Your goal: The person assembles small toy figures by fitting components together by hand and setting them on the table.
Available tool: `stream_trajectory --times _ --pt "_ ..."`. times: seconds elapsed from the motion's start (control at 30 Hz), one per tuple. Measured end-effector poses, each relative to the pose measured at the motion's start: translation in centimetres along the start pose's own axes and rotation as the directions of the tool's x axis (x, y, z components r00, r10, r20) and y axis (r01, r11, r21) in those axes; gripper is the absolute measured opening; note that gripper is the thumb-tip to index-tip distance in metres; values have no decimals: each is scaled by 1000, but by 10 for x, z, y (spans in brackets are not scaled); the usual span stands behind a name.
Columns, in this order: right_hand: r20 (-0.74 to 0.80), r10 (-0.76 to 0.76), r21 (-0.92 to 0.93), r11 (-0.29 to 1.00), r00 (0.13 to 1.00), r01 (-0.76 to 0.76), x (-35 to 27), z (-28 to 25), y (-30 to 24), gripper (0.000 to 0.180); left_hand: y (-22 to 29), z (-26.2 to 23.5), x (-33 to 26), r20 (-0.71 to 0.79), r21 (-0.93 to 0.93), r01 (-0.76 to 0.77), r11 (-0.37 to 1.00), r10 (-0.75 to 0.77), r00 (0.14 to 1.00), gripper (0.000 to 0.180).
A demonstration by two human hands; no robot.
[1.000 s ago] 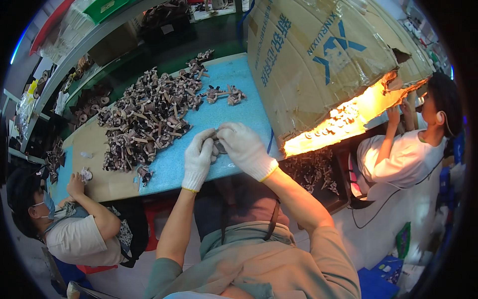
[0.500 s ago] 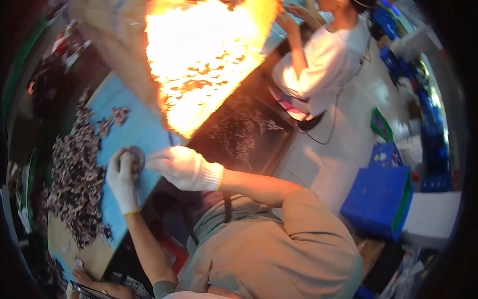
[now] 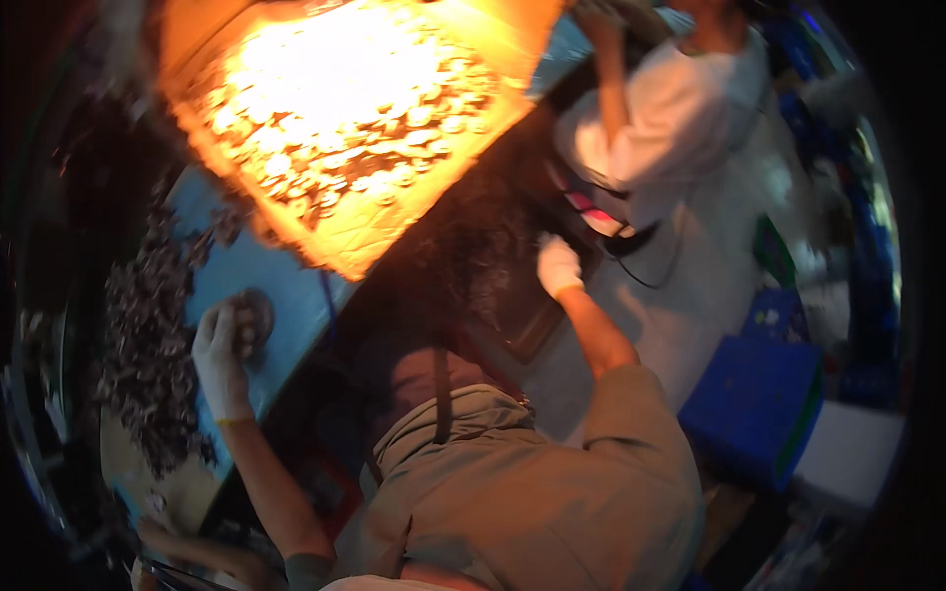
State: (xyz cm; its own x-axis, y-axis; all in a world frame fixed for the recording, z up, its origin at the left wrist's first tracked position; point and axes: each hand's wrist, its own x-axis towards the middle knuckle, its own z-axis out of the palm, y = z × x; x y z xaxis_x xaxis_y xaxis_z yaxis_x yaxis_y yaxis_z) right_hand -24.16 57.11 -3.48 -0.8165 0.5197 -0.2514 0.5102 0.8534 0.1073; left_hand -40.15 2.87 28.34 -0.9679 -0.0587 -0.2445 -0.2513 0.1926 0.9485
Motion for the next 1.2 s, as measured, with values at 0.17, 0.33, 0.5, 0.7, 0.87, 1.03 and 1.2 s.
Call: stream_trajectory --times 0.17,0.33,0.5,0.7,0.87,1.03,1.2 --pt "22 41 157 987 999 -44 -25 -22 4 28 -1 6 -5 30 -98 -26 995 29 999 40" --pt "375 -267 886 -180 888 -428 -68 -73 5 31 -3 0 -21 28 -5 -72 997 72 997 58" --pt "149 -721 668 -432 677 -607 -153 -208 -120 48 -21 -3 -12 51 84 -160 984 156 986 56" --pt "46 -685 993 107 727 38 -172 -341 -289 48 -26 -7 -6 56 152 -223 963 217 975 47" --pt "-246 -708 533 472 662 702 -137 -366 -368 57 -20 -9 -1 74 239 -278 930 268 961 46" --pt "-191 -788 321 514 586 796 -137 -383 -392 49 -22 -17 1 107 320 -295 900 275 955 47" --pt "-157 -882 -34 455 445 890 -152 -393 -410 33 -28 -30 -12 45 171 -280 945 276 960 49"
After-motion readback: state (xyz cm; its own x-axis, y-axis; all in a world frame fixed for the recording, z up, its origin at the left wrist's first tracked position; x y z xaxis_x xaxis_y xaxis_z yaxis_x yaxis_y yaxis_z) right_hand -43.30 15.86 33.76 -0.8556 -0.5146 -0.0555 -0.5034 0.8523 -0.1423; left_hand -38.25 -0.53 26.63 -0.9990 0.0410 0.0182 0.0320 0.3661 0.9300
